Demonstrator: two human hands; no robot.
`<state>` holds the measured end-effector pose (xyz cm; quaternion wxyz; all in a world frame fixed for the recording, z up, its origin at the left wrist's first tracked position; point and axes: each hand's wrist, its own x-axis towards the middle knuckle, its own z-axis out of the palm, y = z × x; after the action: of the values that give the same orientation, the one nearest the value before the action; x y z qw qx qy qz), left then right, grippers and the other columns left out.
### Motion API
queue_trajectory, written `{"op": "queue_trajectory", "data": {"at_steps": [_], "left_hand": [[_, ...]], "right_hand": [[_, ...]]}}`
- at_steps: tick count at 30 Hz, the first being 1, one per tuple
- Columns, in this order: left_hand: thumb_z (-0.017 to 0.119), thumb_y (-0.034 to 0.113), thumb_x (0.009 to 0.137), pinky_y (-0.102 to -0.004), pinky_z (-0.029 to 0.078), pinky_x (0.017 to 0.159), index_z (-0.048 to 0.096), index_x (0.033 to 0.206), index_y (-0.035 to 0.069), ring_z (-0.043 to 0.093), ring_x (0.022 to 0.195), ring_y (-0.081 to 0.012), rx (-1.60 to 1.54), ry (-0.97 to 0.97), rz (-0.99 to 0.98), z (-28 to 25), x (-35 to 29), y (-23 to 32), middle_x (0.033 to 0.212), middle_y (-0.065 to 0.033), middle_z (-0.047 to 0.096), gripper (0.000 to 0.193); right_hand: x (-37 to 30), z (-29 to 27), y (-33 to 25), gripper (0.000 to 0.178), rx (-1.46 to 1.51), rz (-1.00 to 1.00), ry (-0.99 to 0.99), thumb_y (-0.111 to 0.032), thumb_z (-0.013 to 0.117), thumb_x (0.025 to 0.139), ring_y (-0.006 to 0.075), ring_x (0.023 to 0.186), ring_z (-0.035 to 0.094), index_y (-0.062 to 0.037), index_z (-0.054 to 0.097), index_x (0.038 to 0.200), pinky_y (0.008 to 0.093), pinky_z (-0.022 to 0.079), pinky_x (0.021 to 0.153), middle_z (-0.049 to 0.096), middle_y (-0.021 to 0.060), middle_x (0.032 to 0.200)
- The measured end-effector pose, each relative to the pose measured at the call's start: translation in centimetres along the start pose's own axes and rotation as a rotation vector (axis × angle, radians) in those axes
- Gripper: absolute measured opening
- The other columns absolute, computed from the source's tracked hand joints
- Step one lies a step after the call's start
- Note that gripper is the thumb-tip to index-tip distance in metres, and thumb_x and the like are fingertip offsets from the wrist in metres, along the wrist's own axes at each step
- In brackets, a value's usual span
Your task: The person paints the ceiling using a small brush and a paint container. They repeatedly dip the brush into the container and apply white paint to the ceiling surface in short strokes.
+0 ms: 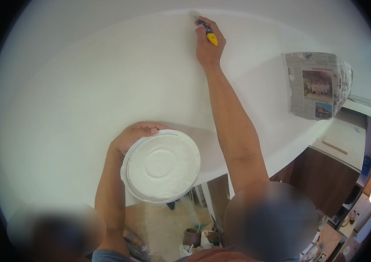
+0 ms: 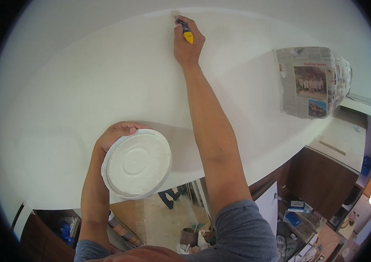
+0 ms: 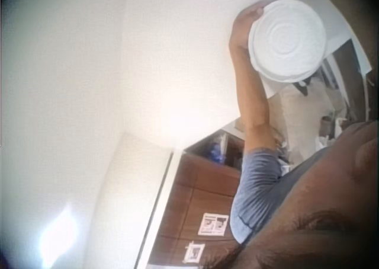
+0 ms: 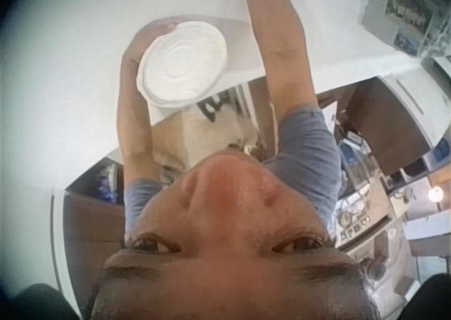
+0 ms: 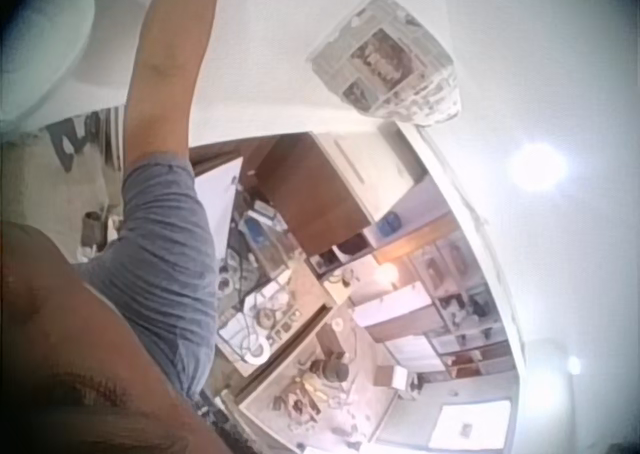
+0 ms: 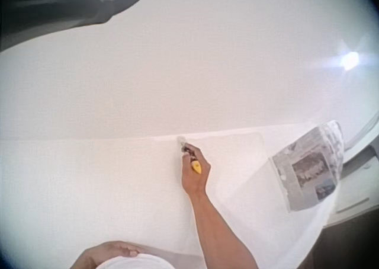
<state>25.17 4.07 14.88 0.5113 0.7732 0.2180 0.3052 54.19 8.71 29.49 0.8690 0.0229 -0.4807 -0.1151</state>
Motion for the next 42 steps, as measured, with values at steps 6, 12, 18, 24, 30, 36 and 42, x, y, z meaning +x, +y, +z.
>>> {"op": "queue_trajectory", "data": {"at_steps": [6,12,18,24,30,36,42], "left_hand": [[0.071,0.022,0.1,-0.0383,0.058,0.098,0.071,0.128,-0.009,0.075,0.106,-0.0272,0.008,0.02,-0.013,0.2,0.0,0.1,0.119,-0.0192,0.077,0.041],[0.071,0.022,0.099,-0.0379,0.058,0.098,0.071,0.128,-0.009,0.075,0.106,-0.0268,0.007,0.01,-0.019,-0.1,0.1,0.0,0.12,-0.0195,0.077,0.042],[0.069,0.021,0.101,-0.0374,0.058,0.098,0.071,0.129,-0.009,0.075,0.106,-0.0263,-0.014,-0.012,-0.016,-0.2,0.3,-0.1,0.12,-0.019,0.077,0.041],[0.067,0.021,0.102,-0.0374,0.057,0.098,0.07,0.13,-0.009,0.075,0.106,-0.0261,0.012,0.01,-0.016,0.5,-0.1,0.3,0.119,-0.0185,0.077,0.04],[0.067,0.02,0.102,-0.037,0.058,0.099,0.07,0.13,-0.008,0.075,0.106,-0.026,0.004,-0.009,-0.021,0.1,0.1,0.1,0.12,-0.0187,0.077,0.04],[0.065,0.019,0.103,-0.0367,0.058,0.098,0.071,0.131,-0.007,0.075,0.107,-0.0246,0.031,-0.006,-0.024,0.1,0.0,0.2,0.12,-0.0173,0.077,0.038],[0.066,0.018,0.103,-0.0365,0.058,0.098,0.072,0.13,-0.007,0.075,0.106,-0.0247,0.03,-0.001,-0.015,-0.1,0.1,0.1,0.12,-0.0173,0.077,0.037]], "right_hand": [[0.6,-0.1,0.5,0.022,-0.062,-0.05,-0.005,-0.009,0.063,0.099,0.0097,0.07,0.057,-0.004,0.074,0.117,0.0267,0.05,0.068,0.068,0.0037,0.082],[0.8,0.1,-0.2,0.022,-0.082,0.005,-0.023,-0.01,0.065,0.098,0.0099,0.068,0.058,-0.0042,0.074,0.116,0.0276,0.05,0.067,0.066,0.0031,0.078],[1.6,-0.2,-0.2,0.022,-0.165,0.024,-0.029,-0.013,0.066,0.096,0.0131,0.069,0.061,-0.0048,0.075,0.114,0.0294,0.052,0.069,0.07,0.0065,0.08],[2.2,-0.6,-1.2,0.023,-0.191,0.128,-0.093,-0.017,0.065,0.096,0.0144,0.069,0.061,-0.0052,0.075,0.113,0.0309,0.053,0.071,0.071,0.0072,0.081],[2.6,-0.5,-1.8,0.024,-0.22,0.166,-0.113,-0.02,0.065,0.096,0.015,0.071,0.062,-0.0058,0.075,0.112,0.0324,0.053,0.072,0.071,0.0068,0.081],[2.9,-0.5,-1.4,0.024,-0.245,0.144,-0.109,-0.02,0.064,0.095,0.018,0.072,0.064,-0.0068,0.076,0.112,0.0341,0.054,0.074,0.072,0.0086,0.082],[3.1,-0.6,-1.6,0.024,-0.24,0.153,-0.127,-0.02,0.065,0.095,0.0181,0.073,0.064,-0.0068,0.076,0.111,0.034,0.053,0.074,0.072,0.0084,0.082]]}}
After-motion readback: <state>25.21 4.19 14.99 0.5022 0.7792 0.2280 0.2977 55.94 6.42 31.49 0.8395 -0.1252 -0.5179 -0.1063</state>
